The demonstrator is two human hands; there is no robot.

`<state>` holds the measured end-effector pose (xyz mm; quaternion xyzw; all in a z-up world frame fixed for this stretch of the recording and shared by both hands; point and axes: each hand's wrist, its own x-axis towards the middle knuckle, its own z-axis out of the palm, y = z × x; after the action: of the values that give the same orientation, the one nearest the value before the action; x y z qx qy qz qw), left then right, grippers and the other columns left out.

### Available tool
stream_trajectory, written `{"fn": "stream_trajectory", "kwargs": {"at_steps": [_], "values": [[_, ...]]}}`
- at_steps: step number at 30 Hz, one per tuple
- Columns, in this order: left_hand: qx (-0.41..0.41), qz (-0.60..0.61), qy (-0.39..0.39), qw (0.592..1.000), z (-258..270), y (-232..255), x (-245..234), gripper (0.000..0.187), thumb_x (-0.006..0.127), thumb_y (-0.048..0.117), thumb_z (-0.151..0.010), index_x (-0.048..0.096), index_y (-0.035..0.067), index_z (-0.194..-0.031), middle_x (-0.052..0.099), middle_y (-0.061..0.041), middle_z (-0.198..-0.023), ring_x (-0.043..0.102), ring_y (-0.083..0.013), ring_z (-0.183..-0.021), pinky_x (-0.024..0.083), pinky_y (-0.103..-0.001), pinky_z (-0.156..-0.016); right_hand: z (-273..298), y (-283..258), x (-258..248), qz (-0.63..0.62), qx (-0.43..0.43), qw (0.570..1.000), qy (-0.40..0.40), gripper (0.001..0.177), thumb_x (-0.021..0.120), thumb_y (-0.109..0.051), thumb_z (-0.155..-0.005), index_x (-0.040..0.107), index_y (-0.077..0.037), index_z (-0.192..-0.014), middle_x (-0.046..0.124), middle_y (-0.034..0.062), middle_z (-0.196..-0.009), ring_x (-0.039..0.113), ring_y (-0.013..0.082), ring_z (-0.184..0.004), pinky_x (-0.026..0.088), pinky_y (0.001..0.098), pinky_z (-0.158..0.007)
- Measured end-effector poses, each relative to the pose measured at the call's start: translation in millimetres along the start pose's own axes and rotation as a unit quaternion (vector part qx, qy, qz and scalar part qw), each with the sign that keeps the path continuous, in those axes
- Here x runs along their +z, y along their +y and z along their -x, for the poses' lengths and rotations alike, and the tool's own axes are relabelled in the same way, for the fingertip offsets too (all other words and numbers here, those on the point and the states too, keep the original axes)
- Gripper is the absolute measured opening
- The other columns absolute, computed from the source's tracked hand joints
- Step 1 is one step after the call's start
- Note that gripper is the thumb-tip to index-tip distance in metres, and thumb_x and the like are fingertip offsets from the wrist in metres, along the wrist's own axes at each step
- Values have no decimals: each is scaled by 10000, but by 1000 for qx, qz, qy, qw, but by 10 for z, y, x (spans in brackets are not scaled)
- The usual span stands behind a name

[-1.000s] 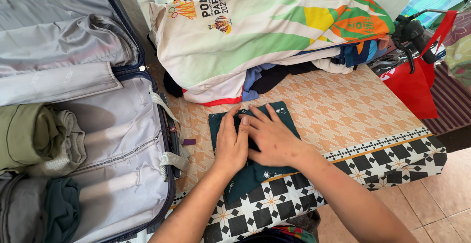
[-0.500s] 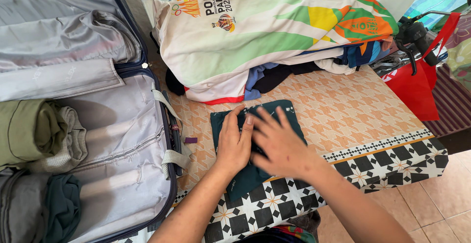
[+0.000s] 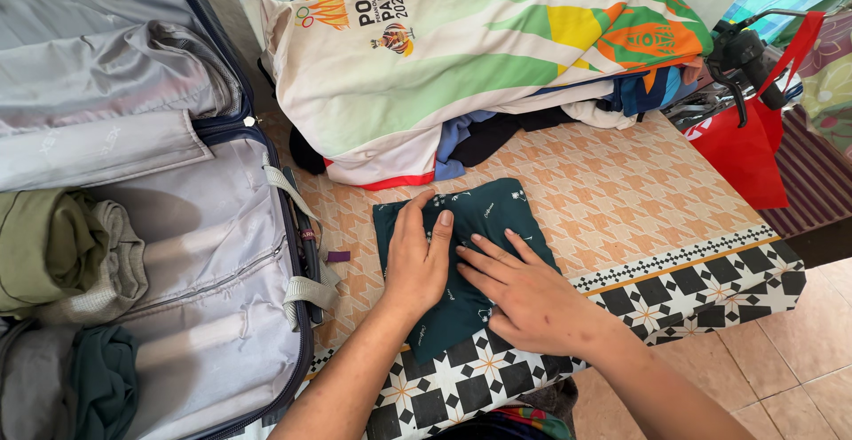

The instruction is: The person folds a green shirt, places it inside a suitcase, and then spreads out a white shirt with colorful patterns.

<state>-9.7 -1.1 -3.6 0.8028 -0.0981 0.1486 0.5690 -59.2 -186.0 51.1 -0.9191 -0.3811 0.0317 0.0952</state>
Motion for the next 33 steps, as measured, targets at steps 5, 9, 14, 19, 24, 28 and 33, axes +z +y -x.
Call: {"fn": "stream_trajectory", "kwargs": {"at_steps": [5, 9, 14, 19, 24, 28, 33], "values": [[24, -12, -17, 1000, 4, -5, 0, 512, 515, 383, -1054, 518, -11, -1381, 551, -256, -1409, 554, -426, -1297, 434, -464, -1078, 63, -71, 53, -34, -18, 998, 58, 686, 678, -309, -831, 505, -9, -1423, 408, 217, -1547, 262, 372, -1491, 151, 566, -1184], [71, -80, -42, 993, -3, 39, -39, 422, 611, 325, -1004, 608, 32, -1308, 523, -253, -1449, 501, -442, -1345, 391, -491, -1105, 246, 75, -16, -74, 6, 979, 188, 665, 751, -313, -854, 548, -1, -1405, 497, 208, -1519, 399, 382, -1453, 282, 534, -1184], [153, -141, -66, 976, 12, 115, -15, 350, 653, 284, -977, 669, 90, -1268, 561, -175, -1464, 479, -425, -1405, 373, -511, -1150, 545, 87, -63, -103, 70, 954, 272, 382, 758, -170, -813, 673, -70, -1171, 659, 107, -1250, 630, 296, -1224, 478, 438, -1088], [157, -209, -173, 950, 17, 103, 92, 542, 581, 376, -1002, 535, 95, -1464, 374, -267, -1575, 323, -453, -1465, 291, -559, -1139, 433, -91, 162, -35, -30, 969, 242, 301, 784, -156, -774, 743, -88, -1064, 668, 105, -1103, 629, 307, -1104, 439, 519, -1063], [159, -283, -195, 925, 11, 88, 137, 587, 500, 431, -1025, 458, 114, -1517, 331, -258, -1602, 293, -434, -1487, 264, -568, -1151, 434, -127, 294, -42, -76, 970, 226, 263, 737, -36, -719, 761, -83, -977, 646, 70, -1011, 637, 258, -1080, 467, 521, -1080], [162, -294, -192, 922, 20, 74, 146, 601, 497, 433, -1023, 441, 111, -1527, 331, -261, -1598, 292, -437, -1481, 259, -583, -1148, 452, -153, 259, -38, -64, 969, 237, 283, 738, -44, -718, 759, -99, -995, 650, 71, -1024, 638, 263, -1069, 473, 512, -1079], [167, -260, -187, 932, 35, 115, 100, 595, 519, 445, -1019, 476, 106, -1506, 341, -263, -1599, 290, -443, -1489, 241, -603, -1155, 541, -67, 102, -60, 27, 951, 301, 286, 772, -104, -764, 727, -60, -1044, 664, 93, -1085, 624, 311, -1100, 489, 454, -1011]]}}
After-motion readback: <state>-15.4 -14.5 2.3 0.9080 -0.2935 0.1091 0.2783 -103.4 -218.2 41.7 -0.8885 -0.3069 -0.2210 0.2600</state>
